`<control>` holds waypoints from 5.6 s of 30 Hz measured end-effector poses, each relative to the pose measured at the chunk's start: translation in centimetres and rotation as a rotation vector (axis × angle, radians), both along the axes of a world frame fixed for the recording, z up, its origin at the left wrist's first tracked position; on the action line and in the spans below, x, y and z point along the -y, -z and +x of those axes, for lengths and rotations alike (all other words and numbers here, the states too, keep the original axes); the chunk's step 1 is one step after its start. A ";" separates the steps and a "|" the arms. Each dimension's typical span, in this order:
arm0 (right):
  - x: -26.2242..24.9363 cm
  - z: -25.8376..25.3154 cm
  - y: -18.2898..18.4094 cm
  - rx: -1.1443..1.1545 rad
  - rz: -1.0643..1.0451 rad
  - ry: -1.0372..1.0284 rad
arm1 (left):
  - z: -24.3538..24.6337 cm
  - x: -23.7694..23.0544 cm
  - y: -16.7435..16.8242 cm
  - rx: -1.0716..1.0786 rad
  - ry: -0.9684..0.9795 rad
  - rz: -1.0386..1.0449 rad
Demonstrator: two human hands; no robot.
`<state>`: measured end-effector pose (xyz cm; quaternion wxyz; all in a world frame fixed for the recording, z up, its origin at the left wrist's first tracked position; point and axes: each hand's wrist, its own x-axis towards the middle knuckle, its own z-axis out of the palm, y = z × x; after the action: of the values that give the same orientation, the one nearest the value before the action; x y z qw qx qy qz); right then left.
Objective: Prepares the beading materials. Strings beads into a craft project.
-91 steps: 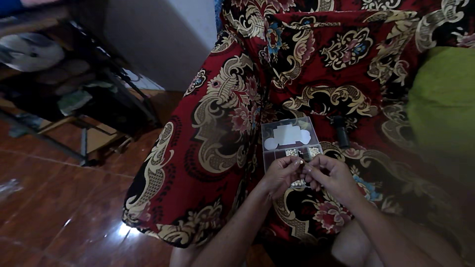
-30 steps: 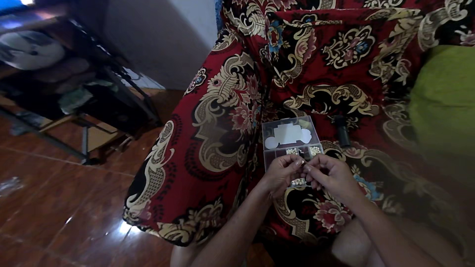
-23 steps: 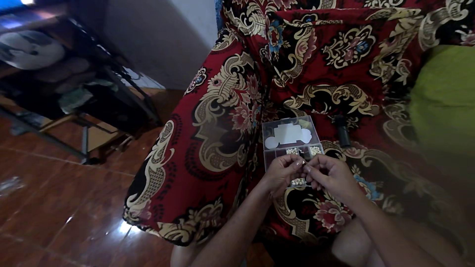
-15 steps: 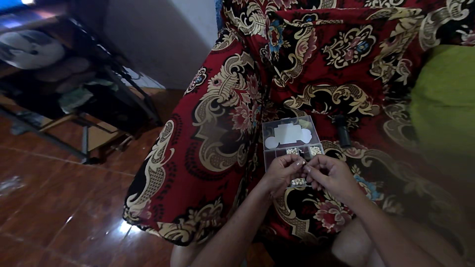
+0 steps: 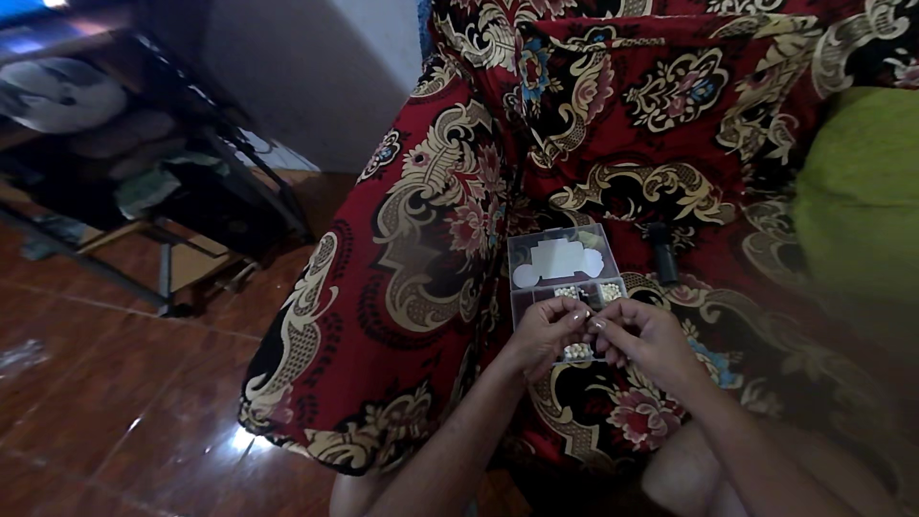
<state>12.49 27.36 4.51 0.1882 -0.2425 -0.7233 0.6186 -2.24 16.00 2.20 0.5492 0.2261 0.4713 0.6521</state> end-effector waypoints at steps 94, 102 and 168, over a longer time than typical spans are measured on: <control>-2.6 0.9 -0.1 -0.028 0.085 0.074 | 0.5 0.2 2.5 -1.688 -0.063 -0.211; -2.1 0.7 0.4 -0.022 0.144 0.041 | 1.1 -0.4 3.6 -1.711 -0.036 -0.187; 0.3 0.1 0.3 0.007 0.057 0.020 | 0.2 -0.1 0.1 0.152 0.041 -0.068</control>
<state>12.63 27.06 4.20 0.1986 -0.2465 -0.7389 0.5948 -2.06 16.08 2.10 0.6039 0.1670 0.4455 0.6395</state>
